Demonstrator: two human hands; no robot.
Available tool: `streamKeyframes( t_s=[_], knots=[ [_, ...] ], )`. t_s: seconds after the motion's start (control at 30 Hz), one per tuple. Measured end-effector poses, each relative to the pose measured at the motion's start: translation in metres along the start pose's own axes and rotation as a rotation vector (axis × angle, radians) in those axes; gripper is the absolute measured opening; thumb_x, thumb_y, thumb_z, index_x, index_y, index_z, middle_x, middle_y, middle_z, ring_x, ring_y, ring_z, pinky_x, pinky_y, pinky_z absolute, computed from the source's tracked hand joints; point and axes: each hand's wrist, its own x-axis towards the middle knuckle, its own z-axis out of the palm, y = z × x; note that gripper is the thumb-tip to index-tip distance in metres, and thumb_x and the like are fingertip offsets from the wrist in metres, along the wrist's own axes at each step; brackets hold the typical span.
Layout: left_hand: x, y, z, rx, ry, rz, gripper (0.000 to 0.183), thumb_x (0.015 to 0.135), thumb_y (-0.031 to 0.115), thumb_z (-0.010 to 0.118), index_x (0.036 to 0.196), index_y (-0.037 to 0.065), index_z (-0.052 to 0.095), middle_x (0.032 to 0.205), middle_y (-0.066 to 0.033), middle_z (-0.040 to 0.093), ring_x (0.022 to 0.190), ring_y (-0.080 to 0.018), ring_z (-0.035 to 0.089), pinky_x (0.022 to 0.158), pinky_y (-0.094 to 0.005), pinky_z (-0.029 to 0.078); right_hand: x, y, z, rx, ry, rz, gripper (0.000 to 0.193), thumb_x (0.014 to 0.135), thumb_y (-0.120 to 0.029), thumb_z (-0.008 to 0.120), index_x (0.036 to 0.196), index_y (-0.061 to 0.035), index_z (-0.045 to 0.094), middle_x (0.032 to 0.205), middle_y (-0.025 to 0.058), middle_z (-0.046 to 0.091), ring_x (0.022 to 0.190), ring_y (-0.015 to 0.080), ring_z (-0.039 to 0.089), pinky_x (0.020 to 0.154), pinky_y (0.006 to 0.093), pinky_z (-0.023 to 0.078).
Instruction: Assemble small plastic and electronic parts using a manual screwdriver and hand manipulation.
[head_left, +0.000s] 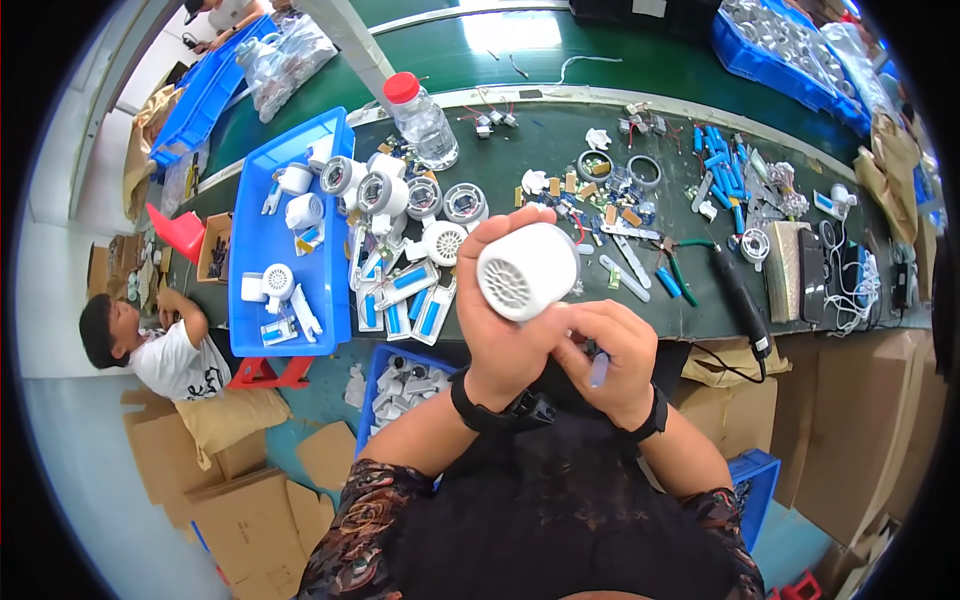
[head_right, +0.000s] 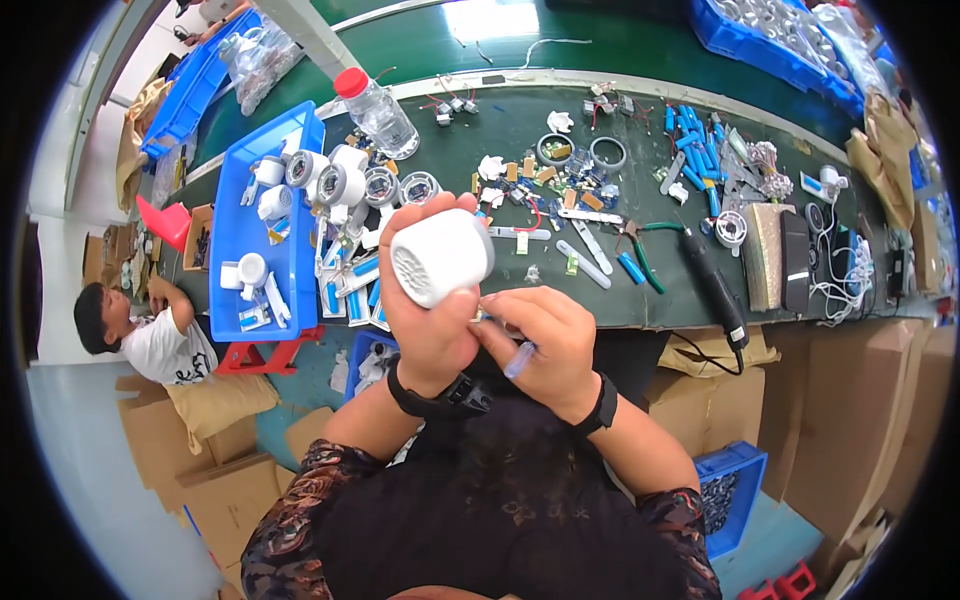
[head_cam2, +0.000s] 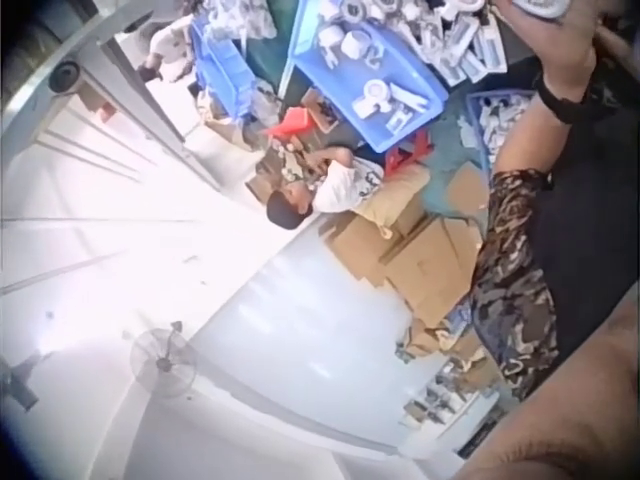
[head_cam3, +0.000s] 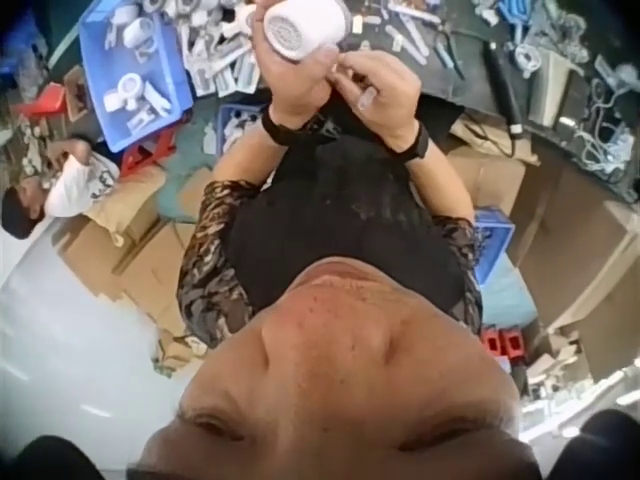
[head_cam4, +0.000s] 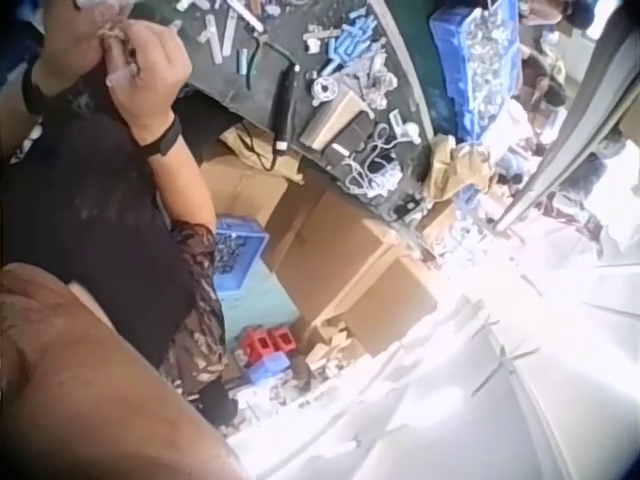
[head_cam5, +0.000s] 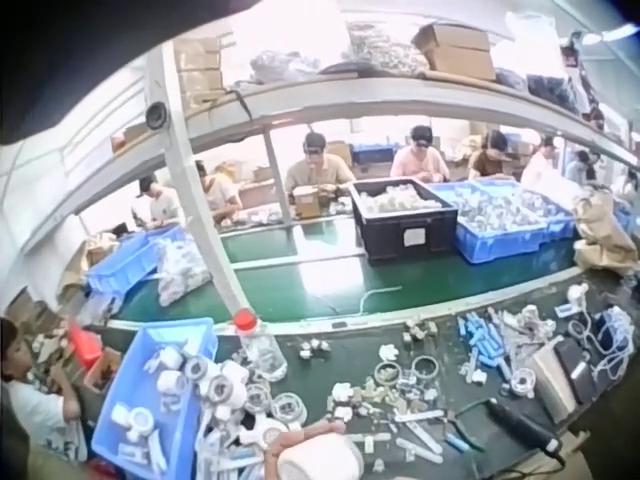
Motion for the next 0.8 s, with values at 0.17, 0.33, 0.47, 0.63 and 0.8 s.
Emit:
streamKeyframes(
  t_s=[0.17,0.33,0.47,0.63,0.8],
  knots=[
    [0.003,-0.002,-0.012,-0.665,0.090,-0.242,0.073,0.081,0.024,0.080,0.142,0.007,0.045,0.149,-0.0197,0.047,0.139,-0.0361,0.046,0.114,-0.0463,0.043,0.015,-0.013,-0.005,-0.282,0.016,-0.258,0.023,0.069,-0.009,0.081,0.089,-0.0072,0.069,0.083,0.0033,0.068,0.061,0.0182,0.059,0.054,0.0320,0.043],
    [0.005,-0.014,-0.030,-0.957,0.042,-0.325,0.070,0.082,0.037,0.077,0.140,0.007,0.050,0.143,-0.0176,0.054,0.136,-0.0350,0.050,0.115,-0.0471,0.042,0.018,-0.027,0.001,-0.535,-0.068,-0.312,0.018,0.071,-0.012,0.075,0.086,-0.0085,0.066,0.079,0.0004,0.061,0.059,0.0165,0.053,0.054,0.0322,0.038],
    [0.011,-0.007,-0.028,-0.942,0.031,-0.331,0.070,0.083,0.044,0.072,0.140,0.008,0.051,0.135,-0.0150,0.060,0.132,-0.0325,0.055,0.116,-0.0470,0.041,0.026,-0.033,0.001,-0.613,-0.097,-0.342,0.015,0.068,-0.012,0.067,0.082,-0.0082,0.064,0.075,-0.0006,0.056,0.058,0.0153,0.050,0.053,0.0316,0.035],
    [0.011,-0.007,-0.032,-1.027,0.008,-0.375,0.069,0.082,0.042,0.072,0.139,0.008,0.051,0.136,-0.0143,0.059,0.128,-0.0310,0.057,0.114,-0.0462,0.044,0.028,-0.032,0.002,-0.601,-0.143,-0.359,0.011,0.069,-0.014,0.066,0.077,-0.0087,0.060,0.070,-0.0007,0.051,0.058,0.0149,0.048,0.053,0.0313,0.034],
    [0.011,-0.006,-0.032,-1.028,0.029,-0.377,0.069,0.083,0.042,0.070,0.140,0.007,0.051,0.135,-0.0149,0.059,0.127,-0.0313,0.058,0.112,-0.0468,0.046,0.027,-0.030,0.003,-0.598,-0.169,-0.318,0.011,0.069,-0.013,0.067,0.076,-0.0100,0.059,0.069,-0.0010,0.050,0.058,0.0149,0.050,0.053,0.0311,0.035]
  ],
)
